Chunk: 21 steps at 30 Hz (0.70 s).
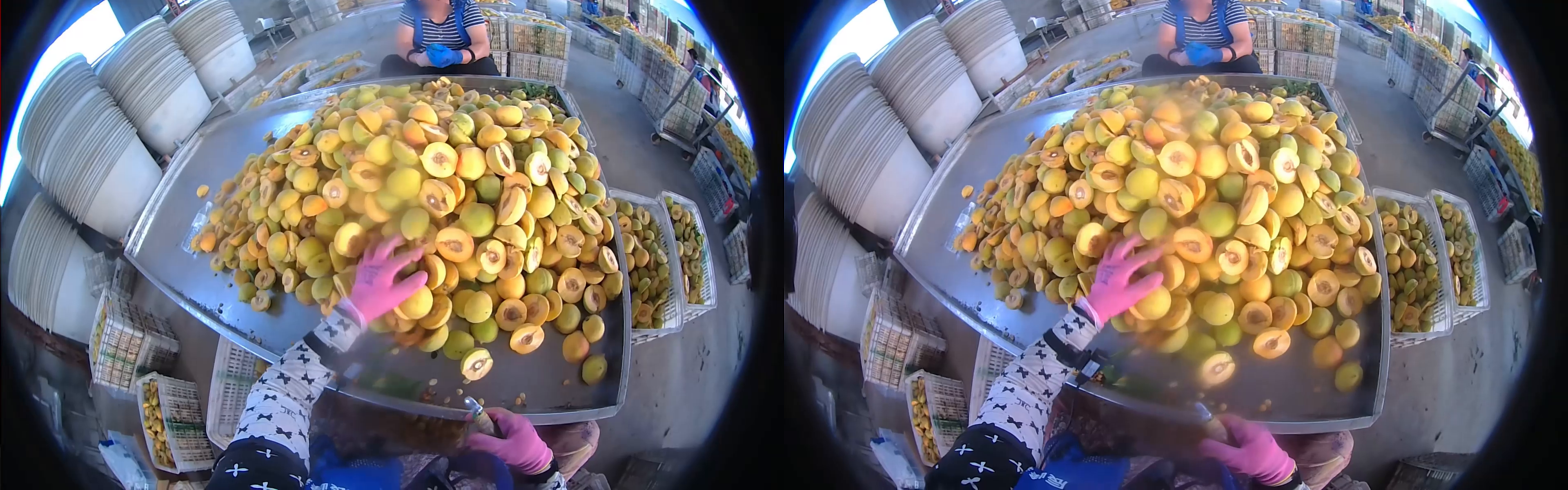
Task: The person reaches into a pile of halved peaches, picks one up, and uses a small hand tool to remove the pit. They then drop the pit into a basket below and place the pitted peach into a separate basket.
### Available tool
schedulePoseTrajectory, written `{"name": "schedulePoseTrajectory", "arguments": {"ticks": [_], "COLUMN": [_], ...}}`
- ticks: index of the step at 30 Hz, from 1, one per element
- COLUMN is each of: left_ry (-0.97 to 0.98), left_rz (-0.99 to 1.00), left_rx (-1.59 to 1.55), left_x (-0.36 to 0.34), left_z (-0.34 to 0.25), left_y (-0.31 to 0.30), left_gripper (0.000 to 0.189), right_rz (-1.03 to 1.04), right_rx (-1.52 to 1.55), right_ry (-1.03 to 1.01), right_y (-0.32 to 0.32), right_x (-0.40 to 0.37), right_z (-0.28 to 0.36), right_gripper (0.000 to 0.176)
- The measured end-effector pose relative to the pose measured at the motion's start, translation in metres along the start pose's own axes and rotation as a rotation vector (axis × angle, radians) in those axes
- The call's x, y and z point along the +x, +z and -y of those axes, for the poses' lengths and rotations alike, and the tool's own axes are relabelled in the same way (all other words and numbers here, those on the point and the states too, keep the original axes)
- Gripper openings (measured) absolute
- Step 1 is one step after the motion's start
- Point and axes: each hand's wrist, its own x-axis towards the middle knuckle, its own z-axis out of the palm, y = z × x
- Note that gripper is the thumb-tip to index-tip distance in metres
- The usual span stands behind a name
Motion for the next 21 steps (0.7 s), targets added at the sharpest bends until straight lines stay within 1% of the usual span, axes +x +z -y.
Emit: {"name": "schedulePoseTrajectory", "arguments": {"ticks": [2,3,4,6,7,9,10,12,13,14,16,17,20,21], "left_ry": [0.054,0.049,0.042,0.115,-0.012,-0.269,-0.166,0.046,0.081,0.116,0.128,0.133,0.055,0.004], "left_rz": [-0.003,-0.002,0.067,0.162,0.165,0.173,0.096,-0.062,-0.153,-0.242,-0.25,-0.254,-0.154,-0.135], "left_rx": [0.015,-0.035,-0.007,0.037,-0.174,-0.595,-0.435,-0.12,-0.052,0.015,0.113,0.162,0.272,0.271], "left_x": [-0.017,-0.025,-0.029,-0.032,-0.031,-0.024,-0.014,0.024,0.044,0.064,0.101,0.118,0.158,0.167], "left_z": [-0.001,-0.004,-0.011,-0.019,-0.023,-0.029,-0.027,-0.018,-0.011,-0.004,0.023,0.031,0.041,0.04], "left_y": [0.008,0.009,0.001,-0.011,-0.015,-0.024,-0.032,-0.052,-0.059,-0.064,-0.066,-0.065,-0.058,-0.052], "left_gripper": [0.042,0.039,0.039,0.039,0.039,0.038,0.04,0.044,0.052,0.06,0.068,0.072,0.08,0.085], "right_rz": [-0.004,-0.003,-0.003,-0.002,0.0,0.016,0.024,0.039,0.043,0.046,0.054,0.083,0.112,0.05], "right_rx": [-0.042,-0.085,-0.128,-0.048,-0.007,-0.02,-0.023,0.043,0.074,0.085,0.108,0.138,0.162,0.169], "right_ry": [-0.006,-0.001,0.002,-0.064,-0.093,-0.108,-0.113,-0.125,-0.138,-0.101,-0.028,-0.058,-0.047,-0.055], "right_y": [0.0,0.0,-0.001,0.001,0.001,-0.003,-0.004,0.0,0.0,-0.001,-0.006,-0.01,-0.016,-0.01], "right_x": [0.0,0.0,0.0,0.002,0.003,0.004,0.004,0.0,-0.002,-0.004,-0.005,-0.004,0.0,0.002], "right_z": [-0.001,0.0,0.001,-0.011,-0.017,-0.022,-0.023,-0.007,0.002,0.005,0.008,0.003,-0.009,-0.014], "right_gripper": [0.037,0.037,0.037,0.037,0.037,0.038,0.039,0.039,0.039,0.039,0.039,0.04,0.038,0.032]}}
